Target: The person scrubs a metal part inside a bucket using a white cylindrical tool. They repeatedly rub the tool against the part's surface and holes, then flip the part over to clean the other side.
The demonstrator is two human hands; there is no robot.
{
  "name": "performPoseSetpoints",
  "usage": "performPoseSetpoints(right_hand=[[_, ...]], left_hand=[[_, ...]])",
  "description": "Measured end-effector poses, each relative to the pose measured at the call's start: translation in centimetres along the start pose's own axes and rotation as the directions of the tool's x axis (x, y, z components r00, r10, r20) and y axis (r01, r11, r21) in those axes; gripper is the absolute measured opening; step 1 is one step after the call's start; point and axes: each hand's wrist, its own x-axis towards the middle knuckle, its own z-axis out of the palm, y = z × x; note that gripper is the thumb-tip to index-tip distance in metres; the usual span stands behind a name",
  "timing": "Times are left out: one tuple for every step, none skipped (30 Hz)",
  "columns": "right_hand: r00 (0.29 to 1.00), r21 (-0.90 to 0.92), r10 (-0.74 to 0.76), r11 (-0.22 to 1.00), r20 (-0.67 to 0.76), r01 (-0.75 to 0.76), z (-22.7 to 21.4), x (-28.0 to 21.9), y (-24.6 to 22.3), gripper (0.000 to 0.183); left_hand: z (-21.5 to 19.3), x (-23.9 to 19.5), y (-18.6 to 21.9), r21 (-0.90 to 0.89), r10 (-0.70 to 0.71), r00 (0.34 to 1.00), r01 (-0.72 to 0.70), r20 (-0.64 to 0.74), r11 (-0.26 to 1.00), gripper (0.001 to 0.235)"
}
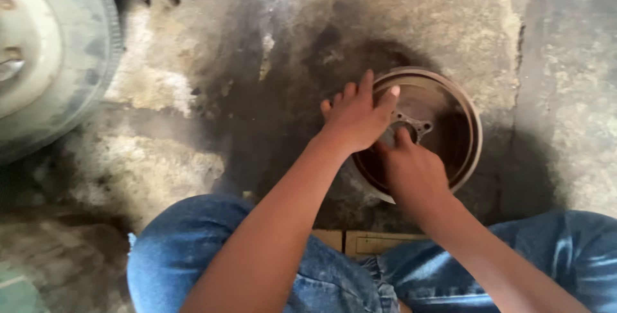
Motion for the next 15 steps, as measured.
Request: performPoseSetpoints(right_hand=[[1.000, -0.016, -0.005, 1.000, -0.010, 0.005, 0.0, -0.3, -0.2, 0.055], [1.000, -0.031, -0.011, 0.999, -0.020, 0.010, 0.1, -0.9, -0.6, 0.054], [0.999, -0.051, -0.010, 0.999, -0.034, 0.008, 0.2, -0.7, -0.6, 0.054], [0.998, -0.045, -0.024, 0.999, -0.051, 0.022, 0.3, 0.3, -0.3, 0.050], [0.998, -0.035, -0.034, 0.999, -0.045, 0.033, 0.6, 0.7, 0.0, 0.046], [0.998, -0.025, -0.045, 0.999, -0.040, 0.044, 0.9, 1.0, 0.2, 0.042], [0.998, -0.022, -0.046, 0.999, -0.040, 0.045, 1.3, 0.1, 0.3, 0.043], [0.998, -0.018, -0.047, 0.999, -0.041, 0.047, 1.5, -0.8, 0.4, 0.044], [0.995, -0.019, -0.048, 0.999, -0.082, 0.047, 1.4, -0.2, 0.5, 0.045], [0.997, -0.024, -0.037, 0.999, -0.072, 0.035, 1.3, -0.5, 0.1, 0.051], [0.997, -0.035, -0.023, 0.999, -0.071, 0.021, 1.2, -1.1, -0.5, 0.056], [0.997, -0.046, -0.009, 0.999, -0.071, 0.005, 1.1, -0.9, -0.7, 0.062], [0.995, -0.018, -0.013, 1.000, -0.100, 0.012, 1.1, -0.5, -0.5, 0.059], [0.991, 0.009, -0.017, 1.000, -0.129, 0.018, 1.3, 0.1, -0.4, 0.056], [0.990, 0.038, -0.032, 0.999, -0.134, 0.038, 1.6, -0.4, -0.3, 0.053]], left_hand=[[-0.1, -0.1, 0.1, 0.017, 0.012, 1.000, -0.012, -0.003, 1.000, 0.088], [-0.3, -0.1, 0.3, 0.034, 0.024, 1.000, -0.024, -0.005, 0.999, 0.087], [-0.4, 0.1, 0.6, 0.035, 0.012, 1.000, -0.012, -0.007, 0.999, 0.088], [-0.5, 0.3, 0.9, 0.036, 0.000, 1.000, 0.000, -0.009, 0.999, 0.089], [0.1, 0.1, 1.0, 0.030, -0.022, 1.000, 0.022, 0.010, 0.999, 0.090], [0.1, 0.6, 1.2, 0.007, -0.007, 1.000, 0.007, -0.009, 1.000, 0.092], [0.2, 0.7, 1.0, -0.019, -0.007, 1.000, 0.007, -0.013, 1.000, 0.094], [0.5, 0.5, 0.7, -0.046, -0.008, 1.000, 0.007, -0.017, 0.999, 0.096], [0.3, 0.4, 0.5, -0.077, -0.020, 1.000, 0.021, 0.022, 0.997, 0.096], [0.1, -0.1, 0.2, -0.108, -0.031, 0.998, 0.037, 0.062, 0.993, 0.096], [-0.5, 0.3, 0.4, -0.136, -0.031, 0.995, 0.044, 0.096, 0.990, 0.096], [-1.3, 1.2, 0.7, -0.150, -0.009, 0.999, 0.015, 0.043, 0.988, 0.095], [-1.1, 1.5, 0.9, -0.188, 0.000, 1.000, 0.001, 0.004, 0.982, 0.095], [-0.7, 1.5, 1.0, -0.224, 0.006, 0.999, -0.014, -0.036, 0.974, 0.096], [-0.6, 1.4, 0.6, -0.216, -0.034, 0.998, 0.023, -0.048, 0.976, 0.090]])
